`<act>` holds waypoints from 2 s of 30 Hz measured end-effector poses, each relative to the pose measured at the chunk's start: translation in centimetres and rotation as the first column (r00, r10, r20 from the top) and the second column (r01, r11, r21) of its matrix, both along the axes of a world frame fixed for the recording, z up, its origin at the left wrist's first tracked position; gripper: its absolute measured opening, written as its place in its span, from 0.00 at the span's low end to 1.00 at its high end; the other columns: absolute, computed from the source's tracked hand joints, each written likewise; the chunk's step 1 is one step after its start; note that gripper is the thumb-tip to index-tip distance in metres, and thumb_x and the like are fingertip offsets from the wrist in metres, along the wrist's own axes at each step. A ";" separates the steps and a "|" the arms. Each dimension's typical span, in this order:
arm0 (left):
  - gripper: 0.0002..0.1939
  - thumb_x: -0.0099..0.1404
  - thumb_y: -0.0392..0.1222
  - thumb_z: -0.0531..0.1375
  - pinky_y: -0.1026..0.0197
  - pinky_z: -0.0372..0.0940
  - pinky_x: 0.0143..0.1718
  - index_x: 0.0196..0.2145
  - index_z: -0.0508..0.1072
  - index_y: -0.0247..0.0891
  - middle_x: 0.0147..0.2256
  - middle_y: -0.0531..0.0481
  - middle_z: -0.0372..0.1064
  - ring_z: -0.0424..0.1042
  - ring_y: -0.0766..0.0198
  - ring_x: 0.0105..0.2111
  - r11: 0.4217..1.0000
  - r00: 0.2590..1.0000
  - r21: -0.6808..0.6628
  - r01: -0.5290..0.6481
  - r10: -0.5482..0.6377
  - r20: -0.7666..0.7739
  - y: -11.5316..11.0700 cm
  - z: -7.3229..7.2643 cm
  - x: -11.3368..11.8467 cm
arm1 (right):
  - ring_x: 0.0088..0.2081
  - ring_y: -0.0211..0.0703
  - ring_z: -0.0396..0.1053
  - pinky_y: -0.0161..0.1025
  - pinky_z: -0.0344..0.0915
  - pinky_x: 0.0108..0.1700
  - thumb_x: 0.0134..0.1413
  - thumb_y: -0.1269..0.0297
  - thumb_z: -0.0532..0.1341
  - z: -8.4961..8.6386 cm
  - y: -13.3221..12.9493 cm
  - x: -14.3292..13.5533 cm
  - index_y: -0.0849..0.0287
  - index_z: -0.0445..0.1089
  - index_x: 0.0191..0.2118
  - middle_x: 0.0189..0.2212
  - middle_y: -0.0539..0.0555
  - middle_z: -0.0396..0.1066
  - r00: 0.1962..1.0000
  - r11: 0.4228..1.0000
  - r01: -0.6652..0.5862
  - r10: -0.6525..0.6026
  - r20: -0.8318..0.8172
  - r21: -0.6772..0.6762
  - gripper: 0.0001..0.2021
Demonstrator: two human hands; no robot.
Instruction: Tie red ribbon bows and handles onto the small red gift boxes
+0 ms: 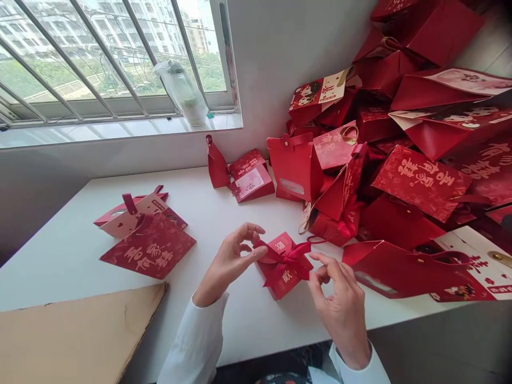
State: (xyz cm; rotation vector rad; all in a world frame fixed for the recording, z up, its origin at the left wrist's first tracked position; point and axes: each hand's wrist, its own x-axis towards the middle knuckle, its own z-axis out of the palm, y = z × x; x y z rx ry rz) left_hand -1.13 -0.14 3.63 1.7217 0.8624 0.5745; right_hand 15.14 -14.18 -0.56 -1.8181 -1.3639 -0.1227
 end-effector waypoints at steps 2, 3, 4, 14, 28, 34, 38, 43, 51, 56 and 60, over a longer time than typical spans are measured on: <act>0.13 0.62 0.48 0.60 0.59 0.62 0.43 0.43 0.69 0.41 0.42 0.48 0.66 0.66 0.60 0.43 0.993 0.999 0.118 0.033 -0.028 -0.046 -0.1 0.5 0.0 | 0.25 0.38 0.61 0.39 0.61 0.38 0.59 0.66 0.57 0.2 -0.1 0.0 0.57 0.67 0.44 0.20 0.45 0.61 1.000 1.000 -0.019 0.019 -0.014 0.000 0.08; 0.12 0.62 0.48 0.61 0.57 0.62 0.45 0.42 0.71 0.42 0.43 0.48 0.67 0.65 0.59 0.44 0.982 0.997 0.182 0.058 -0.046 -0.069 -0.2 0.6 0.1 | 0.25 0.38 0.60 0.39 0.61 0.37 0.59 0.63 0.58 0.3 -0.1 0.0 0.57 0.68 0.43 0.20 0.45 0.59 0.999 1.000 -0.028 0.028 -0.017 0.000 0.08; 0.11 0.62 0.47 0.61 0.56 0.61 0.46 0.41 0.72 0.43 0.43 0.48 0.67 0.65 0.59 0.44 0.967 0.993 0.239 0.090 -0.070 -0.091 -0.3 0.7 0.3 | 0.24 0.38 0.60 0.38 0.61 0.37 0.59 0.61 0.59 0.4 -0.1 0.0 0.57 0.68 0.42 0.19 0.45 0.58 0.999 0.999 -0.034 0.034 -0.019 -0.007 0.08; 0.03 0.62 0.38 0.61 0.59 0.62 0.43 0.35 0.74 0.43 0.37 0.49 0.68 0.61 0.57 0.43 0.868 0.955 0.417 0.268 -0.182 -0.234 -1.2 -0.9 2.7 | 0.30 0.40 0.60 0.37 0.59 0.36 0.60 0.62 0.58 0.5 1.2 -0.7 0.57 0.66 0.29 0.25 0.48 0.67 0.987 0.992 -0.075 0.059 -0.149 -0.103 0.08; 0.04 0.62 0.43 0.60 0.59 0.60 0.38 0.33 0.73 0.41 0.34 0.49 0.69 0.63 0.59 0.37 0.880 0.951 0.386 0.276 -0.191 -0.244 -0.4 -1.0 2.0 | 0.24 0.37 0.61 0.34 0.59 0.28 0.54 0.65 0.58 0.7 -0.7 1.3 0.57 0.61 0.22 0.20 0.46 0.63 0.983 0.987 -0.077 0.052 -0.177 -0.139 0.11; 0.07 0.62 0.43 0.60 0.60 0.61 0.39 0.39 0.71 0.42 0.38 0.50 0.70 0.65 0.59 0.39 0.890 0.949 0.346 0.296 -0.232 -0.215 -0.4 -0.5 1.3 | 0.23 0.36 0.61 0.31 0.60 0.25 0.57 0.57 0.57 0.2 -1.4 1.9 0.57 0.62 0.22 0.18 0.46 0.63 0.957 0.962 -0.141 0.072 -0.280 -0.236 0.15; 0.07 0.65 0.38 0.56 0.63 0.62 0.37 0.42 0.69 0.42 0.42 0.51 0.70 0.67 0.64 0.37 0.927 0.961 0.265 0.266 -0.233 -0.150 -0.2 -0.2 0.3 | 0.22 0.37 0.62 0.32 0.61 0.25 0.56 0.48 0.57 -0.1 -1.3 2.3 0.57 0.68 0.24 0.18 0.47 0.65 0.957 0.937 -0.158 0.067 -0.282 -0.313 0.18; 0.07 0.64 0.32 0.54 0.65 0.62 0.39 0.38 0.70 0.40 0.39 0.52 0.70 0.68 0.66 0.37 0.937 0.983 0.305 0.169 -0.136 -0.127 -0.3 -0.3 0.1 | 0.27 0.40 0.69 0.33 0.65 0.28 0.54 0.46 0.58 0.2 -1.0 3.0 0.56 0.71 0.36 0.26 0.49 0.72 0.947 0.959 -0.083 -0.009 -0.322 -0.272 0.17; 0.13 0.64 0.28 0.50 0.67 0.61 0.33 0.39 0.69 0.40 0.39 0.52 0.67 0.67 0.70 0.32 0.895 0.979 0.405 0.187 -0.136 -0.151 -1.0 -1.1 0.6 | 0.41 0.46 0.71 0.40 0.67 0.41 0.53 0.51 0.60 1.0 0.2 0.9 0.53 0.67 0.44 0.42 0.52 0.74 0.958 0.985 -0.007 -0.043 -0.282 -0.172 0.16; 0.18 0.61 0.23 0.48 0.67 0.61 0.34 0.40 0.70 0.40 0.39 0.51 0.67 0.67 0.69 0.34 0.878 0.986 0.455 0.147 -0.096 -0.133 -1.4 -1.6 1.3 | 0.34 0.41 0.71 0.36 0.65 0.36 0.59 0.57 0.56 1.2 0.3 0.3 0.52 0.69 0.36 0.34 0.47 0.75 0.944 0.977 -0.088 0.019 -0.330 -0.196 0.07; 0.18 0.59 0.22 0.49 0.69 0.61 0.30 0.36 0.70 0.40 0.36 0.53 0.68 0.66 0.70 0.31 0.883 0.996 0.468 0.033 0.012 -0.091 -1.5 -2.0 1.8 | 0.34 0.39 0.70 0.33 0.64 0.36 0.58 0.60 0.57 1.7 0.0 0.0 0.51 0.70 0.35 0.32 0.46 0.74 0.937 0.987 -0.102 0.053 -0.344 -0.125 0.05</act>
